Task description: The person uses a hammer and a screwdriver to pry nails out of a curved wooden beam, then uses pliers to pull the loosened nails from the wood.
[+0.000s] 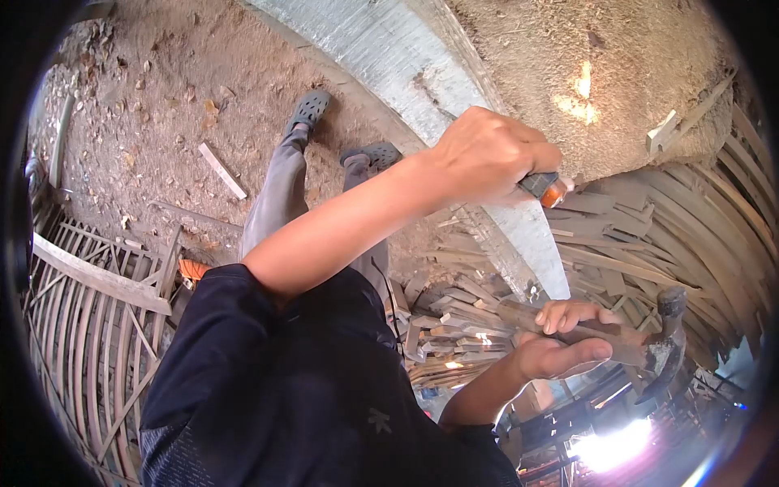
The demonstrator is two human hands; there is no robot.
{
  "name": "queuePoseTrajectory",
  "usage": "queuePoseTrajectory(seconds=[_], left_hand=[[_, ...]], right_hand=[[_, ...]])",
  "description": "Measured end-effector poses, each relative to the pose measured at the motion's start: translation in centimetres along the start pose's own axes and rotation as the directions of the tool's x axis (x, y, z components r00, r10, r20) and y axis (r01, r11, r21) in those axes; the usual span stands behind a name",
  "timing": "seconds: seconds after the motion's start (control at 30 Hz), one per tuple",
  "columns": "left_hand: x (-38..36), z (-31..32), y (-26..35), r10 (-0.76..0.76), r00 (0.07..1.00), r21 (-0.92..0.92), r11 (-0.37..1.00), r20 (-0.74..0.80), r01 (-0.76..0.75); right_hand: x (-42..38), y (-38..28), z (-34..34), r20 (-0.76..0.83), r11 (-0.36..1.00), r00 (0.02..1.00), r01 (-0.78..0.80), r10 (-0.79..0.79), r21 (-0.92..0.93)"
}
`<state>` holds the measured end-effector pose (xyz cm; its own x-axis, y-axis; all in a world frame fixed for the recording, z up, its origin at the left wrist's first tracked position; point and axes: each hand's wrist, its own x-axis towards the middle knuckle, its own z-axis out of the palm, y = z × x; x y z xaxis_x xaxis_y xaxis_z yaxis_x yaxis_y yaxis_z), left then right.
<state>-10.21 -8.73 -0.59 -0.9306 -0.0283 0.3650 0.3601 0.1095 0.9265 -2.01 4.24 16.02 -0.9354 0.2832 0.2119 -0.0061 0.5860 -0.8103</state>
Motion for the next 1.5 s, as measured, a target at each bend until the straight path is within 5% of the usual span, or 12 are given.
queuePoseTrajectory(seconds=[0.17,0.33,0.53,1.5], left_hand=[[0.5,0.3,-0.7,0.045,0.994,0.056,0.998,-0.099,-0.04],[1.1,0.1,-0.5,-0.079,0.984,0.126,0.99,0.162,0.059],[1.5,-1.0,-0.2,-0.088,0.974,0.071,0.995,0.206,0.075],[1.3,-0.2,-0.8,-0.039,0.99,0.074,0.997,0.133,0.029]], right_hand=[[0.1,0.3,-0.1,0.025,1.0,1.0,-0.019,0.019,-0.021],[0.2,0.2,0.3,0.012,0.999,0.999,-0.035,0.035,-0.022],[0.2,0.4,0.4,-0.012,0.998,0.999,-0.045,0.045,-0.035],[0.3,0.1,0.6,0.053,1.0,0.999,-0.008,0.009,-0.021]])
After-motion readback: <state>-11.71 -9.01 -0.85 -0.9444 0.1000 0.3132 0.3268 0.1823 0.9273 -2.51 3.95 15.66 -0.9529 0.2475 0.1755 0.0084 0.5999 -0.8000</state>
